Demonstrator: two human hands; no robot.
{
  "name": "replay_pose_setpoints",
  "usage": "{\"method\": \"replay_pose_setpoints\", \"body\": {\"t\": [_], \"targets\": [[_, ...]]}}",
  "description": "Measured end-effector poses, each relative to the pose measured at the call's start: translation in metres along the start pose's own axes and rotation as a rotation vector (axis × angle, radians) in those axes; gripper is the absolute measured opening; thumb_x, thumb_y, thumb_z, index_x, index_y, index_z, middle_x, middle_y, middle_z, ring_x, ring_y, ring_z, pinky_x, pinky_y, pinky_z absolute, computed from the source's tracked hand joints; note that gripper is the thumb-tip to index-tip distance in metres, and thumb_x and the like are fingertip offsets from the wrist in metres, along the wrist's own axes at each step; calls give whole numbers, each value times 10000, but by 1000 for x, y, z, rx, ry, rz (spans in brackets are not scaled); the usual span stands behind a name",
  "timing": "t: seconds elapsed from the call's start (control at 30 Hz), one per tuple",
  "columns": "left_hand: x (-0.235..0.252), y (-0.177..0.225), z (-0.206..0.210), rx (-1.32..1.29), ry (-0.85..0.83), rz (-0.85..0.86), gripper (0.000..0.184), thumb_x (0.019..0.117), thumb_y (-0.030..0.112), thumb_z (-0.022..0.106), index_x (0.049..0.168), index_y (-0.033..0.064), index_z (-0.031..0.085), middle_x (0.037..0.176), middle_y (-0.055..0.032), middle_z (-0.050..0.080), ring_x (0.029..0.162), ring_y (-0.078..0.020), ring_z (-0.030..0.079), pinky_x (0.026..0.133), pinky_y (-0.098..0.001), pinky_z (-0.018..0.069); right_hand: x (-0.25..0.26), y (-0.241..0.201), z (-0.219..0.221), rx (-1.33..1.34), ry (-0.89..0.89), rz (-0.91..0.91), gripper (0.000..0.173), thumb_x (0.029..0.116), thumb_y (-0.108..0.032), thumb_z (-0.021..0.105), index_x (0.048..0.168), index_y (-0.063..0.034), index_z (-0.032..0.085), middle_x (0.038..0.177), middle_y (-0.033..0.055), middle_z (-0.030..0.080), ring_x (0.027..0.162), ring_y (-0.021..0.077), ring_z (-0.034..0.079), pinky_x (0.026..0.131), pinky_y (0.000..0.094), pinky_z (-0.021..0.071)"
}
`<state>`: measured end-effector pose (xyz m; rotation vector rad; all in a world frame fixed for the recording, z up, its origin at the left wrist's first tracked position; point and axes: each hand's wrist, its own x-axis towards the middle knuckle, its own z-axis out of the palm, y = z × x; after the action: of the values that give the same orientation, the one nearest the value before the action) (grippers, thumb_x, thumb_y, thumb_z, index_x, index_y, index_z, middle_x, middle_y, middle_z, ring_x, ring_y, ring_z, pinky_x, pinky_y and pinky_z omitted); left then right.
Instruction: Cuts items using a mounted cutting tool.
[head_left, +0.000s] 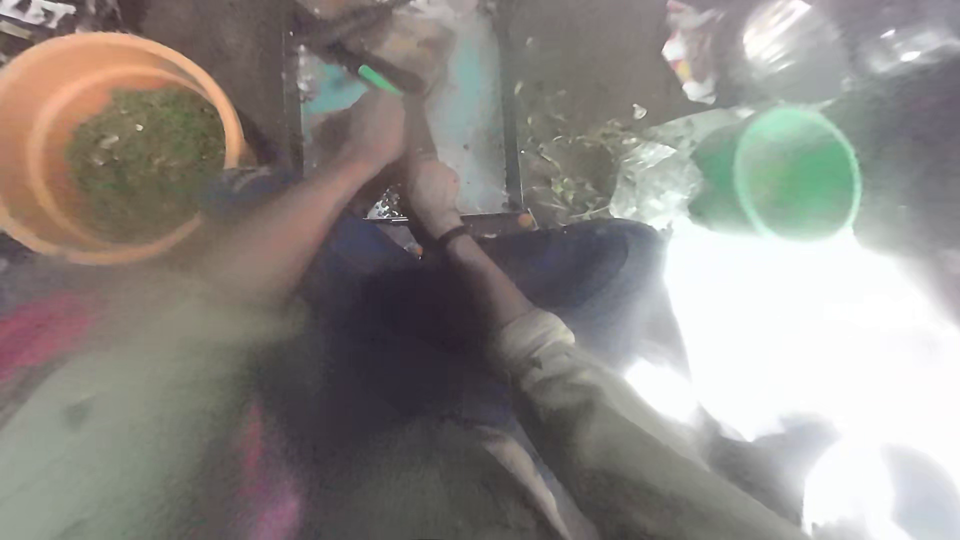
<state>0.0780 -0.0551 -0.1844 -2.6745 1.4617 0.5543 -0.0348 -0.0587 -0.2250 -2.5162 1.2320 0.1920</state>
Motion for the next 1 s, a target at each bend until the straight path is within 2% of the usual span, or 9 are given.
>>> {"method": "replay_pose_setpoints", "body": {"t": [0.13, 0.23, 0.3, 0.4, 0.63, 0.7, 0.83, 0.97, 1.0], "targets": [[-2, 3, -3, -7, -37, -55, 283, 912, 161, 718, 974, -111, 670, 1148, -322, 663, 1115, -492, 657, 891, -650, 552, -35, 16, 10, -18, -40, 35, 657, 981, -212, 591, 1605, -208, 381, 950, 169, 750, 879, 403, 738, 705, 591, 584], [-2, -1, 1, -3, -19, -52, 313, 912, 185, 743, 986, -110, 669, 1154, -313, 660, 1120, -482, 655, 918, -646, 552, -52, 23, 5, -23, -110, 54, 716, 909, -187, 643, 1586, -184, 413, 1005, 175, 739, 900, 395, 733, 712, 598, 579], [2, -5, 5, 7, 5, -26, 298, 933, 199, 731, 968, -93, 682, 1126, -306, 673, 1101, -483, 663, 917, -647, 551, -50, 22, -4, 11, -91, 51, 591, 909, -196, 653, 1483, -132, 531, 1005, 172, 746, 911, 388, 737, 700, 591, 581], [7, -12, 9, -25, 39, -1, 234, 941, 162, 696, 971, -70, 706, 1113, -308, 683, 1087, -499, 668, 898, -676, 550, -32, 10, -24, 58, -111, 74, 343, 997, -249, 593, 1273, -54, 653, 1092, 200, 730, 1006, 398, 720, 770, 602, 579], [1, -13, 14, 6, 65, 10, 146, 976, 39, 611, 1024, -77, 685, 1133, -290, 674, 1101, -481, 662, 896, -639, 561, 28, -12, -12, 28, 48, -45, 527, 1017, -335, 546, 1506, -142, 516, 1064, 151, 756, 927, 360, 746, 735, 579, 602], [0, -14, 13, -16, 77, 25, 146, 972, 24, 593, 1033, -73, 683, 1154, -288, 669, 1130, -477, 652, 917, -634, 555, 32, -14, -15, 33, 20, -42, 518, 1011, -305, 557, 1500, -137, 522, 1096, 170, 750, 955, 378, 740, 759, 596, 596], [5, -15, 12, -68, 83, 35, 158, 943, 62, 646, 1009, -76, 685, 1125, -300, 672, 1109, -494, 654, 902, -662, 545, 26, -11, -22, 40, -70, -17, 362, 1022, -310, 557, 1288, -91, 668, 1106, 190, 744, 1008, 403, 725, 790, 623, 575], [8, -12, 11, -42, 76, 34, 154, 911, 117, 683, 954, -29, 704, 1075, -275, 694, 1074, -476, 675, 859, -659, 558, 9, -2, -6, -13, -56, 2, 439, 1035, -322, 543, 1435, -142, 578, 1086, 181, 744, 979, 400, 733, 763, 611, 590], [7, -11, 9, -37, 70, 31, 156, 902, 120, 696, 934, -33, 698, 1069, -277, 693, 1071, -477, 675, 857, -660, 555, 1, 0, 0, -6, -43, 8, 431, 1003, -289, 588, 1403, -128, 597, 1063, 189, 743, 952, 407, 732, 745, 620, 586]]}}
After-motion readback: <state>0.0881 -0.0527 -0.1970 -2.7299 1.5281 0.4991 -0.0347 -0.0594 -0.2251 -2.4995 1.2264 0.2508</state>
